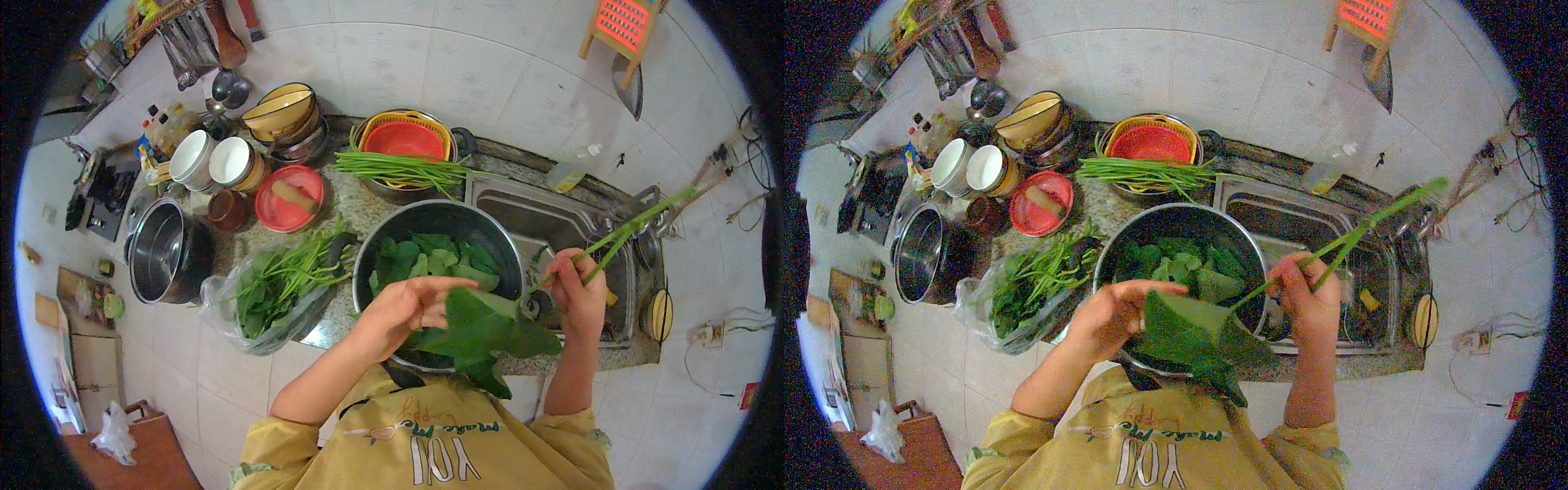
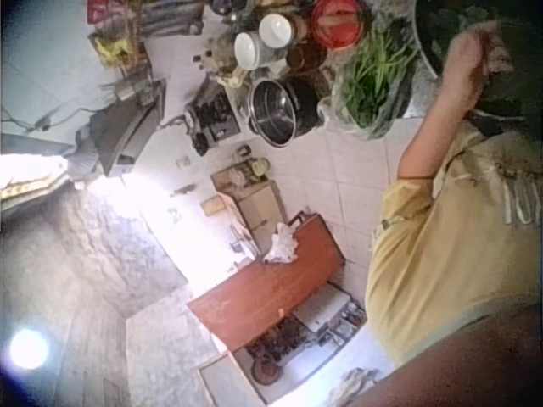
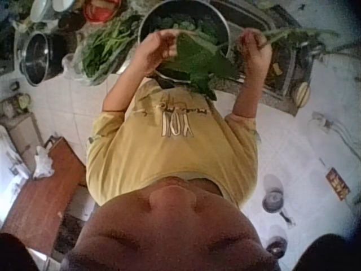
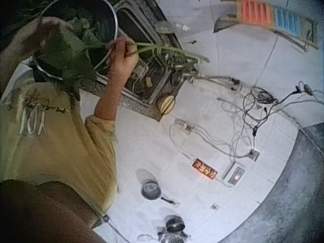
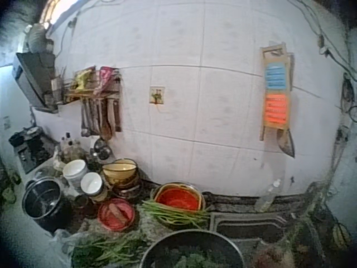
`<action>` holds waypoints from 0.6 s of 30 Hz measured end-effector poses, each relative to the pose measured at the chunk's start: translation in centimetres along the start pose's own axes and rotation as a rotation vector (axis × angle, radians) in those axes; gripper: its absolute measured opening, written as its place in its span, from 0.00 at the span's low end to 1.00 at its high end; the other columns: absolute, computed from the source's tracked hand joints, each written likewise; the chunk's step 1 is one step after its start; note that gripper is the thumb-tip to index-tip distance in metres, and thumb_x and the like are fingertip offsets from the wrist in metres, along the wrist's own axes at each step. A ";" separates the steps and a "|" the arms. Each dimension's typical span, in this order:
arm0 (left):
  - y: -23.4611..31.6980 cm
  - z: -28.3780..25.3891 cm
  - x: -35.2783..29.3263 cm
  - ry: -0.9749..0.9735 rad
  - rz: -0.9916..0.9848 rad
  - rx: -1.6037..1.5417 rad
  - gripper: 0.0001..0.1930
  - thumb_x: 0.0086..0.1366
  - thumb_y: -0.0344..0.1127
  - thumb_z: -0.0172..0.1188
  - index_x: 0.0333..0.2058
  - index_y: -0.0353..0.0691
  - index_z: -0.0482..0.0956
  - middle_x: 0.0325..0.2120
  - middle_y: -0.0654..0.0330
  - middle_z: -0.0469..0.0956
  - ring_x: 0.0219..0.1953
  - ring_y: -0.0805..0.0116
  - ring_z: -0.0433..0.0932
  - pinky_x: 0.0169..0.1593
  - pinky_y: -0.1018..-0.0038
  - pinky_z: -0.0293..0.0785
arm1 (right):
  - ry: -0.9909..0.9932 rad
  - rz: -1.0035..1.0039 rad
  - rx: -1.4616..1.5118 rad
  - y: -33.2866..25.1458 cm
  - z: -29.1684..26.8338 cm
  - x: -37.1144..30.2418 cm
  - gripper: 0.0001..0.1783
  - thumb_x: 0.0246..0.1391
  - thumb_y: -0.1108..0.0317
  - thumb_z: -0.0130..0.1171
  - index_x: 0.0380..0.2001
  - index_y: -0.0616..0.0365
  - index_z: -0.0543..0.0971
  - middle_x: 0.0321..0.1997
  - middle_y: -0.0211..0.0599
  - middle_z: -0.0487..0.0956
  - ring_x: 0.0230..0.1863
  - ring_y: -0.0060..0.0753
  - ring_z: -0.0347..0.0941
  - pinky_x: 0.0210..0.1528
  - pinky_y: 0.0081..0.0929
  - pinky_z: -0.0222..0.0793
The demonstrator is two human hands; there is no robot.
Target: The person stands at a kitchen counter and prepares leafy green vegetables by hand. They pick up stems, pull the leaves off, and place the leaves into a metal bowl while discarding the stems into a sink or separate container. The process is repeated for multiple stems throughout the clip.
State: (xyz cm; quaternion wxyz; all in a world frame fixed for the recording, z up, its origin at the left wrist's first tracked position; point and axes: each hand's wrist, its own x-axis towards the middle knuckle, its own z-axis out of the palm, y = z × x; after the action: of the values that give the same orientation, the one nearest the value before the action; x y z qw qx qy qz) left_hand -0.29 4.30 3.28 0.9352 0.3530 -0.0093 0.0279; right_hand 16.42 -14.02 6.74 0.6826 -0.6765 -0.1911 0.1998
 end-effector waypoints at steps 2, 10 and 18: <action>-0.4 1.4 0.2 0.053 0.121 0.290 0.30 0.53 0.33 0.58 0.53 0.31 0.59 0.44 0.55 0.70 0.44 0.69 0.70 0.49 0.73 0.65 | -0.006 0.034 0.002 0.4 0.1 0.2 0.05 0.52 0.68 0.51 0.26 0.57 0.72 0.19 0.30 0.73 0.13 0.11 0.56 0.13 0.10 0.46; 1.1 2.7 1.5 0.309 0.311 0.909 0.07 0.52 0.29 0.60 0.29 0.34 0.77 0.25 0.64 0.75 0.26 0.84 0.69 0.29 0.84 0.66 | -0.075 0.141 0.079 0.6 1.2 0.3 0.07 0.53 0.65 0.50 0.27 0.57 0.72 0.22 0.29 0.74 0.15 0.13 0.61 0.14 0.10 0.48; 1.0 3.5 2.1 0.500 0.144 0.468 0.13 0.60 0.36 0.52 0.25 0.30 0.77 0.20 0.64 0.76 0.20 0.83 0.70 0.24 0.85 0.66 | -0.161 0.051 0.064 1.3 1.2 0.7 0.09 0.53 0.63 0.50 0.27 0.56 0.72 0.22 0.30 0.74 0.15 0.14 0.60 0.14 0.12 0.50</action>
State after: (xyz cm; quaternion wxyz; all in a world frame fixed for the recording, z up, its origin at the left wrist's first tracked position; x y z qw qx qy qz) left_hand 1.72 2.84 6.64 0.7980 0.5383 0.2017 0.1809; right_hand 16.36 -12.63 5.40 0.6811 -0.6406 -0.2214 0.2769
